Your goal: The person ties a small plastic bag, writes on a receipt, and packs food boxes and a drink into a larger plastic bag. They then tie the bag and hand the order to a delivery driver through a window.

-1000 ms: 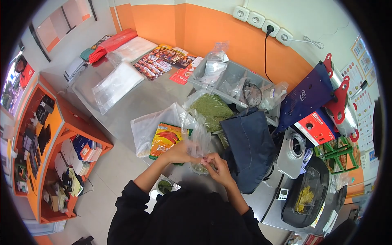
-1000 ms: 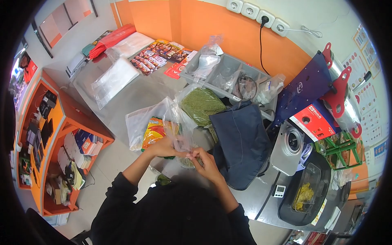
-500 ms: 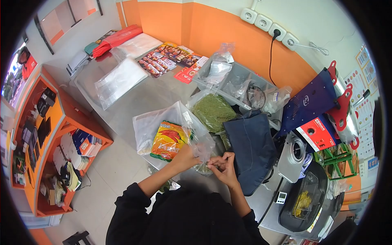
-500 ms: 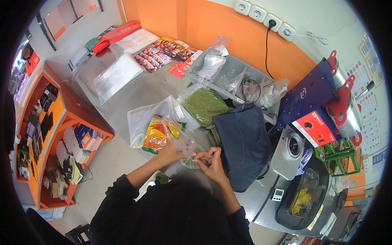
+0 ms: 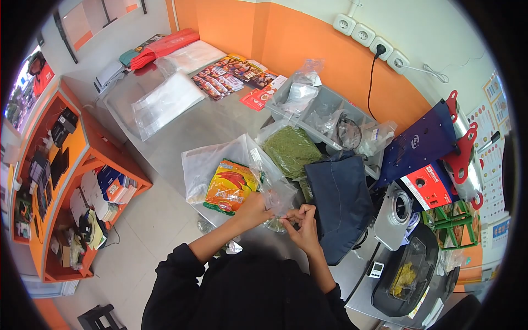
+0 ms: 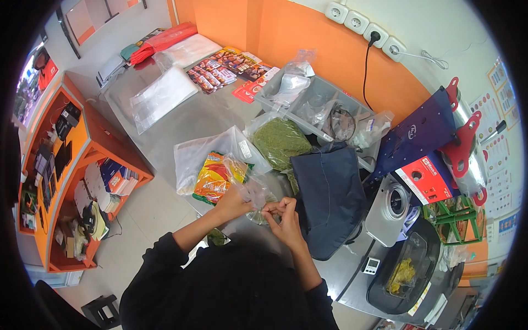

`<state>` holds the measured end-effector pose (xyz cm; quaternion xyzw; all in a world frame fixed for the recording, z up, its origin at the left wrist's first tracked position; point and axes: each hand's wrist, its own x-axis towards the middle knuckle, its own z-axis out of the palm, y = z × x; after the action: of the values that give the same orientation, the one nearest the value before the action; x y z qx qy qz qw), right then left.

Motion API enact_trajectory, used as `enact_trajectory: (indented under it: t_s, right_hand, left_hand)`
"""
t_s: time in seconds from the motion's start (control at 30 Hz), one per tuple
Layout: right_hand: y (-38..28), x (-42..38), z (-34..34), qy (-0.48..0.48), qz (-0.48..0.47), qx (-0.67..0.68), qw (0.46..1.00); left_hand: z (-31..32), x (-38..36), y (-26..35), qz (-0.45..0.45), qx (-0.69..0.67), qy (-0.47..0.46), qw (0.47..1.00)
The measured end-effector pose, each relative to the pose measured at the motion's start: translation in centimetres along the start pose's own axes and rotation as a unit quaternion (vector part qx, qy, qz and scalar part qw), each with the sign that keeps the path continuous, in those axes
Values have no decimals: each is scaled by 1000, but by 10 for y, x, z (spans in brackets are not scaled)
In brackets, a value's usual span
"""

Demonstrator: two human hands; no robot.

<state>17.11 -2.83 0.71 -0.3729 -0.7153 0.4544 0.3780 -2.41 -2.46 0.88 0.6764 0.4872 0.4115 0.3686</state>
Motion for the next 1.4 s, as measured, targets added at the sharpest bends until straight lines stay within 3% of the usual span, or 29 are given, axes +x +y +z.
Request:
enact_trajectory:
  t_s: [0.3,0.4,0.47,0.6,0.7,0.93,1.0,1.03,1.1,1.23,1.3,1.37,1.4]
  right_hand:
    - [-2,-4,14,69,-7,-23,997]
    - [-7,-7,30,136,11,-68,988]
    - [-3,-6,37,192,-118,-218,950]
    - [-27,-1,36,168,-136,-181,959]
    - [-27,-1,34,145,-135,-192,961]
    - [-15,-7,15,60,-117,-205,970]
    - [-12,-6,10,34,-155,-363,918]
    - [-11,-6,6,36,-155,-364,918]
    - [-10,-4,-1,-45,-113,-475,871]
    - [-8,1,-9,-73,-168,-468,864]
    - [-7,3,-23,-156,-279,-464,826]
    - [-11,2,-23,-118,-260,-494,821]
    - [-15,-3,-21,-127,-237,-463,845]
  left_hand:
    - [2,0,1,20,12,19,1000]
    - [8,-1,-10,32,33,33,998]
    - [10,-1,-18,8,40,1,999]
    - [8,-2,-13,-72,11,-10,997]
    - [11,0,-16,-37,41,16,998]
    - [-1,4,-8,21,17,-23,999]
    - [-2,7,-5,45,27,-26,998]
    - [-4,7,0,62,22,-32,997]
    - [-4,8,2,79,17,-39,996]
    - [2,11,-10,104,68,-50,991]
    - [4,11,-18,112,105,-44,987]
    - [9,12,-27,144,117,-81,979]
    - [7,12,-21,145,116,-80,979]
